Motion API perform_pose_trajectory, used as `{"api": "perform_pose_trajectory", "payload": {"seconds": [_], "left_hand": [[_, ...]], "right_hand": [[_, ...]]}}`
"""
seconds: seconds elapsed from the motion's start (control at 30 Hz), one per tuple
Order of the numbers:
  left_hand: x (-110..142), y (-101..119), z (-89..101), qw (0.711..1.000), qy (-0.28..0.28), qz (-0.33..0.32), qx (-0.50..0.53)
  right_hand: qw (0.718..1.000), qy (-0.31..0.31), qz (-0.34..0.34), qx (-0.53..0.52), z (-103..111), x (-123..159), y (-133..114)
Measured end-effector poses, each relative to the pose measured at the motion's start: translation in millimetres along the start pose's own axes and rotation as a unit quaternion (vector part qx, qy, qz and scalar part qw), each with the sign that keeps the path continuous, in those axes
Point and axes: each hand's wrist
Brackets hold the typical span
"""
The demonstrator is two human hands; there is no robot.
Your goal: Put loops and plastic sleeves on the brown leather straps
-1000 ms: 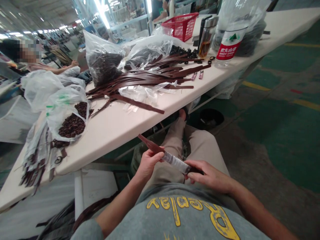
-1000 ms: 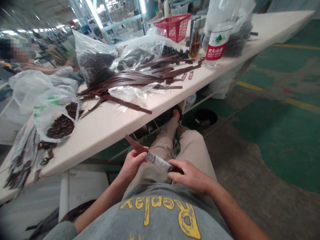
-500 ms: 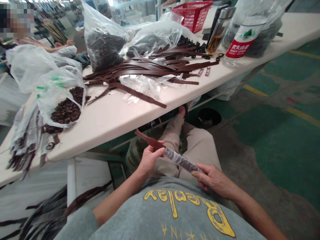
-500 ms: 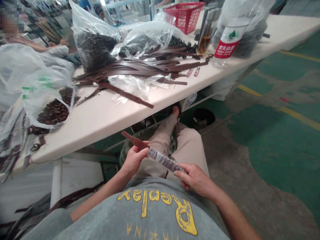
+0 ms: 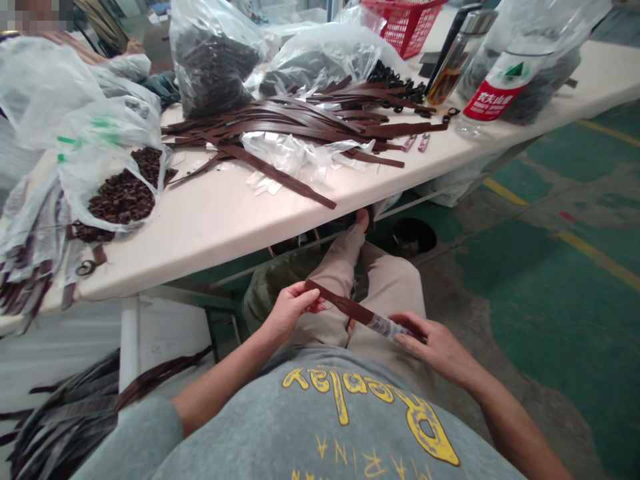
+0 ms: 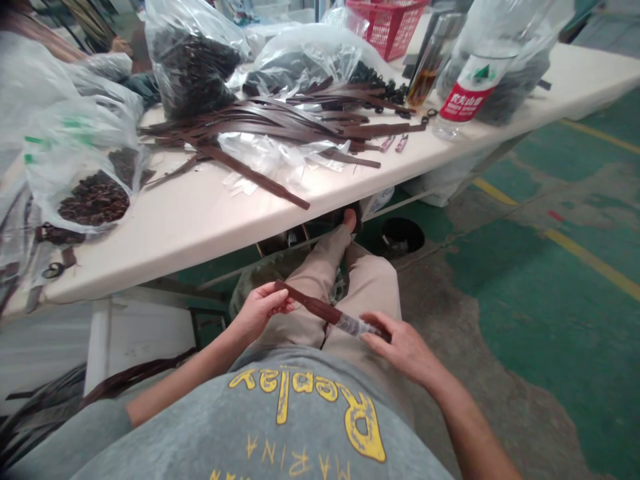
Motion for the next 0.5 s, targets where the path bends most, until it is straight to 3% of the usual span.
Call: {"api": "perform_pose_trajectory", "payload": {"seconds": [0.1, 0.27, 0.4, 0.5], "left_hand": [[6, -12, -12.2, 0.999, -0.031, 0.039, -0.012], [10, -16, -19.7, 0.995, -0.083, 0.052, -0.02], [10, -16, -12.5, 0.995, -0.084, 0.025, -0.051], [6, -22, -6.4, 0.993, -0.052, 0.004, -0.108]], "right_hand": [[0.995, 0.075, 0.055, 0.026, -20, -18, -32], [0.973, 0.128, 0.188, 0.046, -59, -45, -73], [0.955, 0.162, 0.229, 0.096, -72, -54, -70], [0.942, 0.18, 0.248, 0.137, -76, -57, -60]]}}
Point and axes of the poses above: each hand's wrist, its own x-axis away from the middle knuckle, its own z-axis out of the back of the hand, y = z × x, and after that the axes turned 4 degrees about z, right-handed
